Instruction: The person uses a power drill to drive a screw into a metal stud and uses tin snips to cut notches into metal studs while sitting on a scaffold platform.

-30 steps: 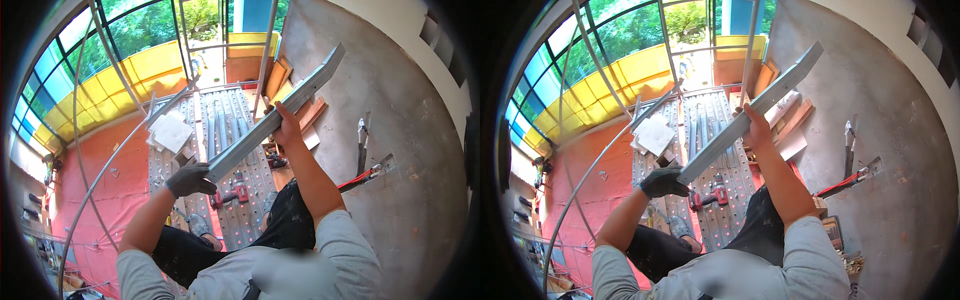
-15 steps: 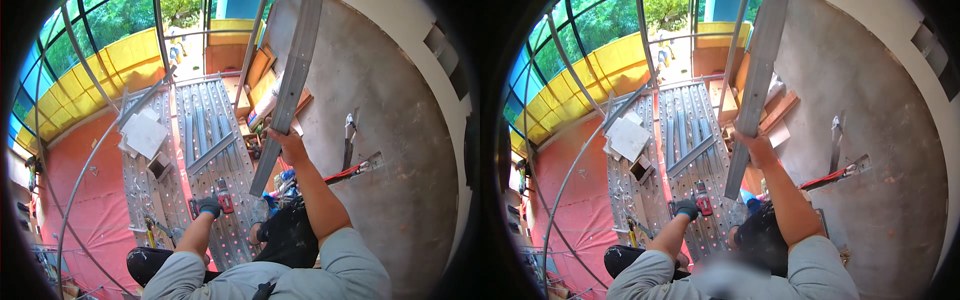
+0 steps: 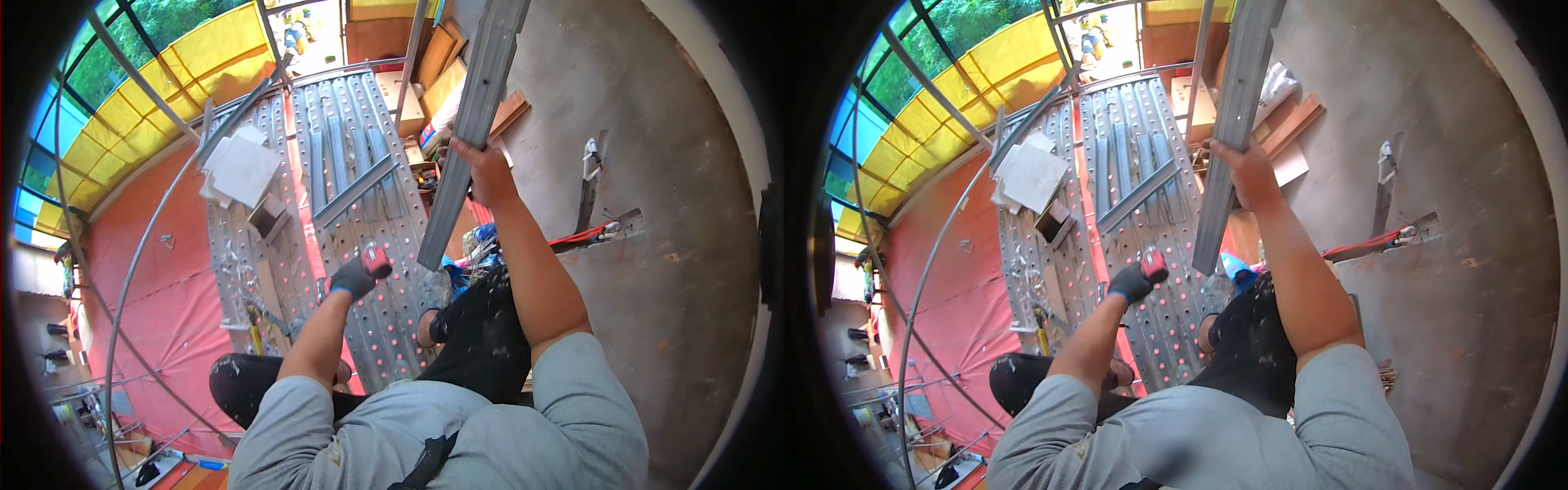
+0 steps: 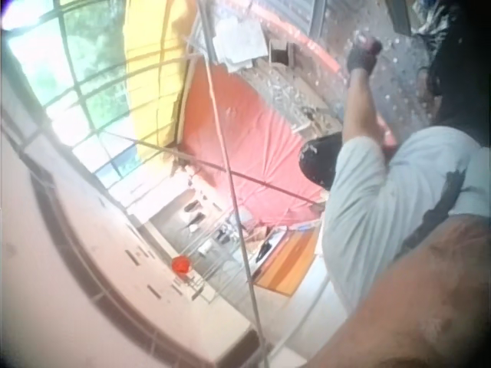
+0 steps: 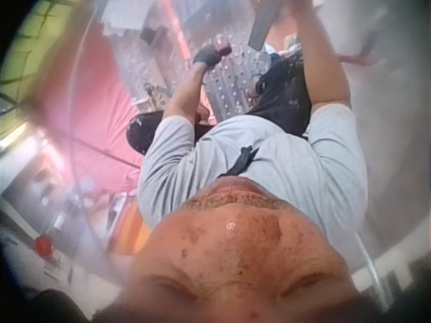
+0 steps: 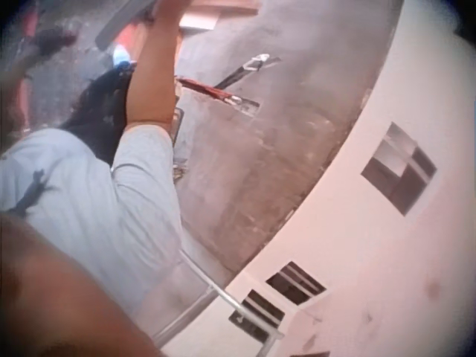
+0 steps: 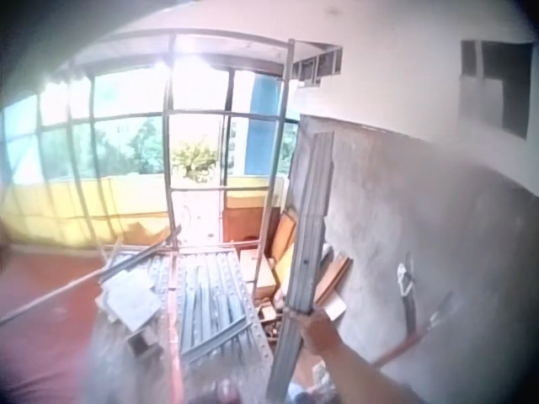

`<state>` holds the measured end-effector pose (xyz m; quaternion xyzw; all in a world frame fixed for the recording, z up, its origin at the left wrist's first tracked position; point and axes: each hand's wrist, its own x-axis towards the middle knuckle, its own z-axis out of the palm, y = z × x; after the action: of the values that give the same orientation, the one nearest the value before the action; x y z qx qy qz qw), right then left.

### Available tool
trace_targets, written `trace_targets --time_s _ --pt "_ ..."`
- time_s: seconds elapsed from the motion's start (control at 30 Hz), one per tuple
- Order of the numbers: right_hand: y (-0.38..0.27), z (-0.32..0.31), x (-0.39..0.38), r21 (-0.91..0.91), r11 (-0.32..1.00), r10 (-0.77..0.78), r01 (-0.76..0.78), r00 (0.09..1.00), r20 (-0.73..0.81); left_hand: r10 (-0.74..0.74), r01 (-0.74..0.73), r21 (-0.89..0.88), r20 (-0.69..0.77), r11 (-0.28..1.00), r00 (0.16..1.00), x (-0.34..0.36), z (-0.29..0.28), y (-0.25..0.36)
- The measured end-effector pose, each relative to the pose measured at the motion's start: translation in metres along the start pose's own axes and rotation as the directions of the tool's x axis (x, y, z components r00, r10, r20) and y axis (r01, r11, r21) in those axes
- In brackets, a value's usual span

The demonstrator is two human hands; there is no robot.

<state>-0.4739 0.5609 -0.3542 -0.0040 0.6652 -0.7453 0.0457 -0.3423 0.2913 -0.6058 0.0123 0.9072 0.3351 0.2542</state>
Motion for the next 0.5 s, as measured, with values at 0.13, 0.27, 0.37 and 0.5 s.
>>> trace_targets --time_s 0.13,0.27,0.37,0.5 --pt "0.006 0.009 0.004 0.154 0.987 -0.03 0.036 0.999 -0.04 -0.022 0.003 -0.188 -0.1 0.982 0.995 -0.019 -0.055 0.005" --pt "-0.006 0.014 -0.008 0.099 0.995 -0.009 0.015 0.998 -0.067 -0.109 0.046 -0.47 -0.109 0.882 0.988 -0.071 -0.129 0.049" --pt "-0.007 0.015 -0.015 0.005 0.997 -0.081 0.081 0.996 -0.042 0.011 -0.188 -0.565 -0.302 0.804 0.953 -0.139 -0.161 0.089" --pt "0.002 0.025 -0.023 -0.075 0.983 -0.162 0.165 0.986 0.047 0.119 -0.45 -0.644 -0.489 0.619 0.864 -0.195 -0.168 0.103"
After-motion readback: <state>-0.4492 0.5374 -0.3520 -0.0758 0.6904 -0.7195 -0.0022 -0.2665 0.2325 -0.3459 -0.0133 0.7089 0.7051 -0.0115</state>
